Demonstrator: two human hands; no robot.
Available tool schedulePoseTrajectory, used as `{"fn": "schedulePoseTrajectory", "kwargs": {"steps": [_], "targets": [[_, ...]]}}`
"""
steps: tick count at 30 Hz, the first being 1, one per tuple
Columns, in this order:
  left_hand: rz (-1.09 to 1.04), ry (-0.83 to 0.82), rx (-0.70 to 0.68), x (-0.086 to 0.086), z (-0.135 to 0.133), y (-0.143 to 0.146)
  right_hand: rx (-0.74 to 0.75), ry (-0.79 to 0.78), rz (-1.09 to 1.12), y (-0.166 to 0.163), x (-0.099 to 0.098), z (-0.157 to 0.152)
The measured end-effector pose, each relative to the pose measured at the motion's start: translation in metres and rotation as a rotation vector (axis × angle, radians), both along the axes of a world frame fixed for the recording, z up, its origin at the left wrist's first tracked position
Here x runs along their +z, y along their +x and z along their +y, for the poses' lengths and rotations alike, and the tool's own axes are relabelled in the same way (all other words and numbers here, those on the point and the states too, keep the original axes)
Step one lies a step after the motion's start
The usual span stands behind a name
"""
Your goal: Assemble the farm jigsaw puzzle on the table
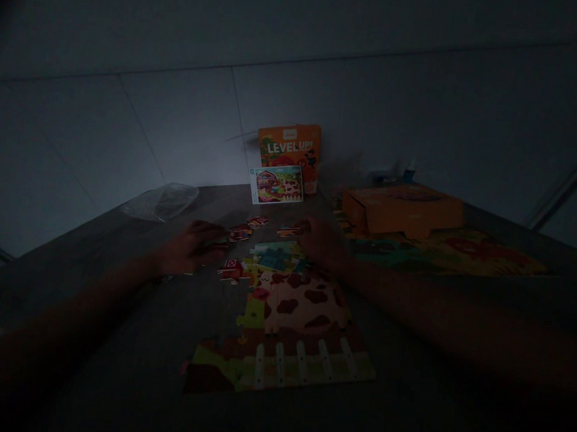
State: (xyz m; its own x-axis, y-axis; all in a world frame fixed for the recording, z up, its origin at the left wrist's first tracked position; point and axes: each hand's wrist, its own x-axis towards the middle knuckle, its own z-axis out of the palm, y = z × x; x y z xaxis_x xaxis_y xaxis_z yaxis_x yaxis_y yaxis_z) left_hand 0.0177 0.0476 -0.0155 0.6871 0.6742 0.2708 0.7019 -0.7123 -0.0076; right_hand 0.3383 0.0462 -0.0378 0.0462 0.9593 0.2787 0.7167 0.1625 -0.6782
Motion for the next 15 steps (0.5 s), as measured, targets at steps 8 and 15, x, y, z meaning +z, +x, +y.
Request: {"fn": "schedulePoseTrajectory", "kwargs": {"steps": [8, 15], "targets": [[-0.018, -0.132, -0.143, -0.002, -0.005, 0.01, 0.011, -0.05, -0.097, -0.005, 0.01, -0.008], [-0.045, -0.092, 0.03, -0.005, 0.006, -0.002, 0.049, -0.014, -0.119, -0.003, 0.005, -0.005]]}}
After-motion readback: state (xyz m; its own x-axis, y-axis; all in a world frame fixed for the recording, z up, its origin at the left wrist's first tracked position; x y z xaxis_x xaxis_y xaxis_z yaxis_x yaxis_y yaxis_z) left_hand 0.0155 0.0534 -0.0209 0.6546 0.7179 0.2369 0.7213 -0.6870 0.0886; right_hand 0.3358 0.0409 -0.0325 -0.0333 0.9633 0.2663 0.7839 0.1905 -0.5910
